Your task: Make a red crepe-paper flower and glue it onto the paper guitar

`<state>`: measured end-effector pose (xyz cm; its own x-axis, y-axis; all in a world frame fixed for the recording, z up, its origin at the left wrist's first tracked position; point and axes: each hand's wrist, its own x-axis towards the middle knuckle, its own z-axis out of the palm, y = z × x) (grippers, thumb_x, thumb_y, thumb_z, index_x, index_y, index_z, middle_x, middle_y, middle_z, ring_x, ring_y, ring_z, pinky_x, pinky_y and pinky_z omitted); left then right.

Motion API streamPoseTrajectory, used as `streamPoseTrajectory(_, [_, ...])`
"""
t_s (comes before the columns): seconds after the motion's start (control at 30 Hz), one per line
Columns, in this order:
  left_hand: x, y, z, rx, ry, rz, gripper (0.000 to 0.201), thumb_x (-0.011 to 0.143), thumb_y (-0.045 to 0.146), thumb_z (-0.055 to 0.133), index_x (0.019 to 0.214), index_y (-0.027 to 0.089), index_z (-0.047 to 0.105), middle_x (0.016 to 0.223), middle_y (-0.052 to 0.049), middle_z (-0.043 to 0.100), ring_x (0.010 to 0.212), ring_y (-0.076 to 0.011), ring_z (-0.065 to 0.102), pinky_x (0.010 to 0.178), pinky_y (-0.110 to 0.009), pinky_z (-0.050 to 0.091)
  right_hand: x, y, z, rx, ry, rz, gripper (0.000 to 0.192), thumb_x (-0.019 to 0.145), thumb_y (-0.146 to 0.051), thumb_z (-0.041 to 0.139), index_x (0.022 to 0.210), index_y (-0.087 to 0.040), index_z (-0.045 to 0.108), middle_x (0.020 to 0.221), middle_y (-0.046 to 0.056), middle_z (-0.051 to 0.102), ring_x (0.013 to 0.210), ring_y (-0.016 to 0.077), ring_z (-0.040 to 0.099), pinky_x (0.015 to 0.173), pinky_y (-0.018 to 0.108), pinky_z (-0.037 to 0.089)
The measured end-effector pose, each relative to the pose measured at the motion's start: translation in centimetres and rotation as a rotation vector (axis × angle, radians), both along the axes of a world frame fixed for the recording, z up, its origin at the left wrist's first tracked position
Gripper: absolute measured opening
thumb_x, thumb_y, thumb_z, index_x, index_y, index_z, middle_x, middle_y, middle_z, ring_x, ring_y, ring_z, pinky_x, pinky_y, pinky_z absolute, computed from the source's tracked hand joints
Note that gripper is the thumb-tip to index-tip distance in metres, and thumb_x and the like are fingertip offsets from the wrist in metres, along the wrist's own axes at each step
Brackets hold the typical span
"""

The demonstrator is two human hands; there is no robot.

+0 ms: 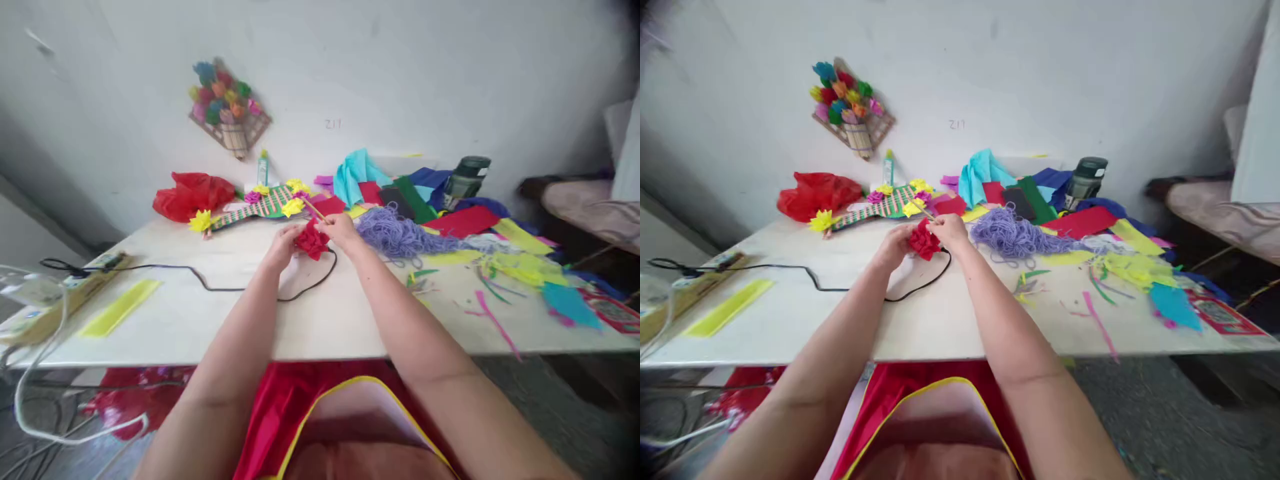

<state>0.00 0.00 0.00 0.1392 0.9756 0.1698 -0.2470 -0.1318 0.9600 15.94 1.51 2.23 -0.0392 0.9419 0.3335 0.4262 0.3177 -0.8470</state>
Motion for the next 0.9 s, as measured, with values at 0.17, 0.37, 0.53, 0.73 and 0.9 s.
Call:
streamPoseTrajectory(0.17, [-0.1, 0.2, -0.4, 0.018, 0.011, 0.015, 0.026, 0.055, 0.037, 0.07, 0.062, 0.015, 0.057, 0.052, 0.002, 0.052, 0.044, -0.01, 0.046, 0.042, -0.023, 0.03, 0.1, 0.0, -0.3, 0.005, -0.026, 0.032, 0.024, 0.065, -0.034, 0.065, 0.052, -0.018, 0.052, 0.05, -0.007, 0.037, 0.056, 0.0097, 0.036, 0.057, 0.026, 0.025])
streamPoseTrajectory(0.37, [-0.4, 0.6, -0.7, 0.005, 0.076, 0.082, 0.025, 0.056, 0.033, 0.072, 0.051, 0.016, 0.054, 0.045, 0.002, 0.048, 0.041, -0.0087, 0.042, 0.042, -0.023, 0.027, 0.2, -0.2, -0.5, 0.01, -0.055, 0.128, 0.029, 0.066, -0.039, 0.066, 0.053, -0.018, 0.051, 0.051, -0.007, 0.035, 0.057, 0.0093, 0.035, 0.057, 0.026, 0.024])
streamPoseTrajectory(0.53, [-0.3, 0.4, -0.4, -0.015, 0.126, 0.133, 0.019, 0.053, 0.029, 0.068, 0.048, 0.015, 0.056, 0.044, 0.0, 0.05, 0.041, -0.0092, 0.042, 0.043, -0.024, 0.027, 0.1, -0.1, -0.7, -0.006, -0.063, 0.182, 0.029, 0.066, -0.04, 0.067, 0.055, -0.018, 0.053, 0.053, -0.007, 0.037, 0.058, 0.0096, 0.036, 0.057, 0.026, 0.025])
streamPoseTrajectory(0.73, [-0.2, 0.2, -0.1, 0.007, 0.12, 0.166, 0.021, 0.054, 0.029, 0.065, 0.045, 0.017, 0.051, 0.042, 0.001, 0.046, 0.04, -0.0085, 0.039, 0.042, -0.024, 0.023, 0.4, -0.2, -0.4, 0.022, -0.136, 0.123, 0.035, 0.074, -0.046, 0.062, 0.056, -0.019, 0.049, 0.055, -0.006, 0.04, 0.06, 0.0108, 0.038, 0.059, 0.026, 0.027])
streamPoseTrajectory(0.9, [-0.5, 0.3, -0.2, 0.035, 0.138, 0.212, 0.024, 0.056, 0.029, 0.065, 0.045, 0.018, 0.048, 0.042, 0.003, 0.042, 0.041, -0.0077, 0.036, 0.043, -0.024, 0.023, 1.0, -0.4, 0.3, 0.047, -0.105, 0.147, 0.041, 0.09, -0.055, 0.044, 0.077, -0.019, 0.058, 0.074, -0.001, 0.059, 0.073, 0.0137, 0.052, 0.069, 0.026, 0.036])
